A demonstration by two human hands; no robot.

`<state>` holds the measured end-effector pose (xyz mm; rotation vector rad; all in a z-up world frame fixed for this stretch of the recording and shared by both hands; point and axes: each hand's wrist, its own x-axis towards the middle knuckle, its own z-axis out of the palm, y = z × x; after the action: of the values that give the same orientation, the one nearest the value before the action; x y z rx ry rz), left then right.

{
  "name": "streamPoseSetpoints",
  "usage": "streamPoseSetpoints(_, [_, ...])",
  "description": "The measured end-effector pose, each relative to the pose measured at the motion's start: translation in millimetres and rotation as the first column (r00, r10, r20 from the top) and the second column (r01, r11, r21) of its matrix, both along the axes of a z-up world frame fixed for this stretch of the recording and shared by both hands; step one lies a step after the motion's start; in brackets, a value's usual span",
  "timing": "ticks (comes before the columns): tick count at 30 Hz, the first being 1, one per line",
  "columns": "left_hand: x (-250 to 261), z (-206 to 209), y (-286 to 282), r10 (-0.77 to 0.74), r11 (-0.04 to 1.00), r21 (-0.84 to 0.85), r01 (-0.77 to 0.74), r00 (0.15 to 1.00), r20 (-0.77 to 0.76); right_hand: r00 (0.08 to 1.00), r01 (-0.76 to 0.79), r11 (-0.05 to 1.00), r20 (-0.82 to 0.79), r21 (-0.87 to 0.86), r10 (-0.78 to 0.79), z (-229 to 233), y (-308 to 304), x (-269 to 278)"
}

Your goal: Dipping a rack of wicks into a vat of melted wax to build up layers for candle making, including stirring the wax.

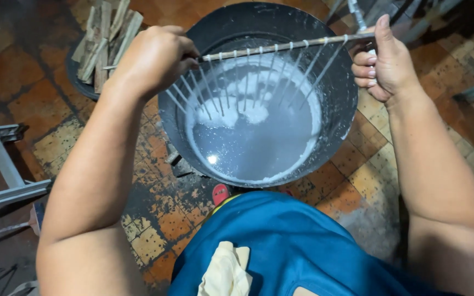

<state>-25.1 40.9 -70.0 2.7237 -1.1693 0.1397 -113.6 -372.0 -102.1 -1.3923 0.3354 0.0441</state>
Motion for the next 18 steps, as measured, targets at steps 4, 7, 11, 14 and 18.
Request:
streamPoseSetpoints(4, [-3,-4,6,0.000,1.000,0.011,-0.001,0.999,0.048,0.995,-0.089,0.996,-0.038,-0.020,0.088,-21,-12,2])
streamPoseSetpoints(7, [-9,4,8,-0.003,1.000,-0.001,0.003,0.998,0.062,0.971,-0.095,0.995,-0.223,-0.036,0.084,-46,-30,9])
streamPoseSetpoints(11, [-17,26,8,0.060,0.998,0.034,-0.061,0.998,0.029,0.907,-0.202,0.955,-0.409,-0.215,0.100,-92,-45,22])
streamPoseSetpoints(14, [-8,28,21,-0.006,1.000,-0.007,0.007,0.991,0.136,0.750,-0.606,0.515,-0.651,-0.606,0.117,-112,-36,28])
streamPoseSetpoints(18, [0,19,38,0.030,0.995,0.084,-0.058,0.953,0.300,0.485,-0.874,0.104,-0.843,-0.475,0.233,-152,-20,38])
